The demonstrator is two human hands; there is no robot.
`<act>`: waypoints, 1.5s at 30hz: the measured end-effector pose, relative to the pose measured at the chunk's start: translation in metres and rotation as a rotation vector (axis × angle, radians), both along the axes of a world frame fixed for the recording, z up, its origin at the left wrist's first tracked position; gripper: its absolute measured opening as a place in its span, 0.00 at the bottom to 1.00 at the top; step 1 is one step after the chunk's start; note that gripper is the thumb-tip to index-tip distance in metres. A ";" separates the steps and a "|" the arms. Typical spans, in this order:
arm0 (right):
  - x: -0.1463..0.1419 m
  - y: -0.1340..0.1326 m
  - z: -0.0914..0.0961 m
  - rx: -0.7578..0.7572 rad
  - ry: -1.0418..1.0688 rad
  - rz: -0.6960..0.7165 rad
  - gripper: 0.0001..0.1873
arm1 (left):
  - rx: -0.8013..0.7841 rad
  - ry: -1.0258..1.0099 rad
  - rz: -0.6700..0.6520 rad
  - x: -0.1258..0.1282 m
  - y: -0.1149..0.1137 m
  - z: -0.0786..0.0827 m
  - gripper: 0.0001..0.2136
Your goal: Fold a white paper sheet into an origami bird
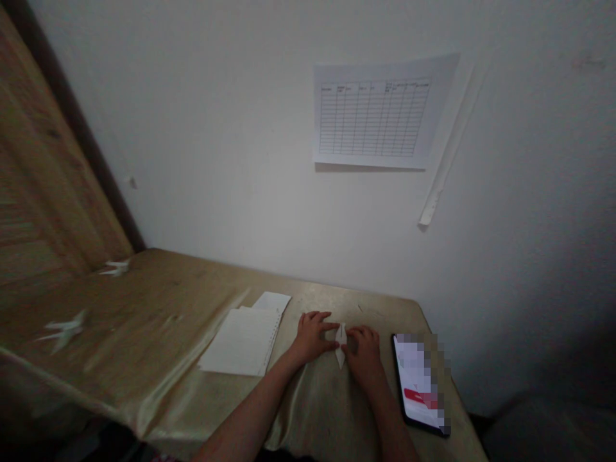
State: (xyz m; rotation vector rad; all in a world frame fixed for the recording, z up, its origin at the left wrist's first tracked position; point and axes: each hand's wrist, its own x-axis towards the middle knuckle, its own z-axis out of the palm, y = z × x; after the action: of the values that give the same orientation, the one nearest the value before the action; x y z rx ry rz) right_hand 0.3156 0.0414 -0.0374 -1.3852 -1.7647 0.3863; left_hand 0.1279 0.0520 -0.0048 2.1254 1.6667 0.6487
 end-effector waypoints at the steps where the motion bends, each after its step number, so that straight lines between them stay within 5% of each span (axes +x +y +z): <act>1: 0.000 0.000 0.000 -0.003 0.013 -0.003 0.13 | 0.001 -0.006 0.005 0.000 0.000 0.000 0.24; 9: -0.003 -0.003 0.003 -0.088 0.208 -0.011 0.19 | 0.028 -0.098 0.048 0.004 -0.007 0.008 0.27; 19: 0.002 -0.006 0.024 0.107 0.119 -0.181 0.15 | 0.223 -0.299 0.023 0.011 -0.010 0.012 0.13; 26: 0.000 -0.006 0.021 0.220 0.054 -0.065 0.16 | 0.244 -0.289 0.017 0.015 -0.012 0.010 0.11; 45: -0.001 -0.007 0.023 0.110 0.139 -0.093 0.17 | 0.254 -0.281 0.050 0.016 -0.009 0.005 0.11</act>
State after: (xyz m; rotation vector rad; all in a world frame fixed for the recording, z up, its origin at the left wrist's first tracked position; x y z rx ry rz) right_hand 0.3147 0.0343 -0.0142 -1.3251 -1.5793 0.3221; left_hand 0.1437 0.0431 0.0002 2.0428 1.5547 1.1705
